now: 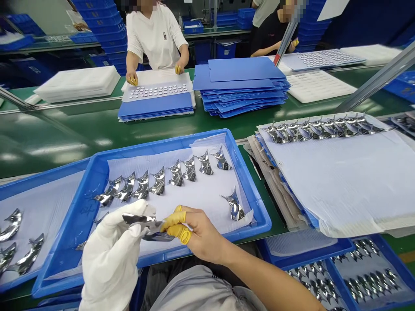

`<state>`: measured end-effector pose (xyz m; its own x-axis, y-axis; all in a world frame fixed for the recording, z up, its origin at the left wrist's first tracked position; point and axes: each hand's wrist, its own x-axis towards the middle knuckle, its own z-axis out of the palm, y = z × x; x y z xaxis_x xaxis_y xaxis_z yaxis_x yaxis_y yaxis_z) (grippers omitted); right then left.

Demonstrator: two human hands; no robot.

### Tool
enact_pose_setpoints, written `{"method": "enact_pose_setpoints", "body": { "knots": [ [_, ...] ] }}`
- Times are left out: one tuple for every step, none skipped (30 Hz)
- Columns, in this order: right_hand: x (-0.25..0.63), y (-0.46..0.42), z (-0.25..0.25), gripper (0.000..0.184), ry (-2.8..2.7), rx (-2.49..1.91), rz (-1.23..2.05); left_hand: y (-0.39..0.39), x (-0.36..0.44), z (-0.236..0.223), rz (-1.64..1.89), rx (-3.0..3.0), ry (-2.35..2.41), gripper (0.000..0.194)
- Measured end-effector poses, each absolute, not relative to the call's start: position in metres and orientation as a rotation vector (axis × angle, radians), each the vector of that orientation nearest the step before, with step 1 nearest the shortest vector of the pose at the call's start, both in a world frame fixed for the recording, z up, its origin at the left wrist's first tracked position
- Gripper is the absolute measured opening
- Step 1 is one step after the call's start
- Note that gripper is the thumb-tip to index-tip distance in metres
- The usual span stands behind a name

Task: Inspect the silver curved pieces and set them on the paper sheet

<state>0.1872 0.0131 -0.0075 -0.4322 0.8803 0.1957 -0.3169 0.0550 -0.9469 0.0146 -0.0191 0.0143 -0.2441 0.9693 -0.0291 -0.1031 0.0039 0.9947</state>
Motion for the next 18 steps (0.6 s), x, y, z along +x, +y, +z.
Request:
{"method": "enact_pose_setpoints", "body": {
  "knots": [
    [0.189, 0.013, -0.005, 0.023, -1.415, -0.618, 1.499, -0.019, 0.014, 0.014, 1.431, 0.983, 1.302, 0.026],
    [0.190, 0.013, -0.003, 0.022, -1.464, -0.621, 1.442, -0.019, 0.013, 0.013, 1.435, 0.973, 1.286, 0.025],
    [0.191, 0.012, -0.001, 0.022, -1.504, -0.630, 1.398, -0.018, 0.012, 0.013, 1.436, 0.964, 1.272, 0.025],
    [0.192, 0.012, 0.000, 0.022, -1.538, -0.647, 1.364, -0.018, 0.012, 0.013, 1.431, 0.955, 1.257, 0.025],
    [0.193, 0.012, 0.002, 0.022, -1.566, -0.659, 1.337, -0.017, 0.012, 0.013, 1.424, 0.943, 1.245, 0.025],
    [0.193, 0.011, 0.003, 0.022, -1.587, -0.666, 1.321, -0.016, 0.012, 0.013, 1.415, 0.924, 1.237, 0.025],
    [0.194, 0.011, 0.004, 0.021, -1.597, -0.670, 1.316, -0.015, 0.011, 0.013, 1.405, 0.899, 1.230, 0.025],
    [0.194, 0.010, 0.005, 0.021, -1.599, -0.674, 1.325, -0.014, 0.011, 0.013, 1.388, 0.872, 1.225, 0.026],
    [0.193, 0.010, 0.006, 0.021, -1.587, -0.680, 1.354, -0.013, 0.011, 0.013, 1.361, 0.850, 1.217, 0.027],
    [0.192, 0.009, 0.006, 0.022, -1.558, -0.688, 1.409, -0.011, 0.010, 0.013, 1.330, 0.839, 1.205, 0.027],
    [0.190, 0.009, 0.006, 0.024, -1.517, -0.690, 1.495, -0.009, 0.009, 0.013, 1.305, 0.843, 1.182, 0.025],
    [0.188, 0.008, 0.006, 0.028, -1.470, -0.683, 1.604, -0.008, 0.008, 0.014, 1.290, 0.867, 1.145, 0.021],
    [0.186, 0.006, 0.005, 0.032, -1.431, -0.669, 1.714, -0.006, 0.006, 0.015, 1.281, 0.913, 1.109, 0.016],
    [0.185, 0.006, 0.003, 0.033, -1.414, -0.669, 1.802, -0.004, 0.003, 0.016, 1.278, 0.975, 1.087, 0.012],
    [0.185, 0.005, 0.000, 0.031, -1.429, -0.701, 1.841, -0.002, -0.002, 0.019, 1.278, 1.045, 1.089, 0.009],
    [0.187, 0.006, -0.004, 0.028, -1.477, -0.771, 1.822, 0.000, -0.009, 0.022, 1.281, 1.113, 1.122, 0.007],
    [0.190, 0.008, -0.008, 0.025, -1.548, -0.867, 1.747, 0.002, -0.017, 0.026, 1.285, 1.174, 1.182, 0.006],
    [0.196, 0.011, -0.014, 0.027, -1.628, -0.974, 1.623, 0.004, -0.028, 0.031, 1.295, 1.228, 1.264, 0.006]
  ]
}}
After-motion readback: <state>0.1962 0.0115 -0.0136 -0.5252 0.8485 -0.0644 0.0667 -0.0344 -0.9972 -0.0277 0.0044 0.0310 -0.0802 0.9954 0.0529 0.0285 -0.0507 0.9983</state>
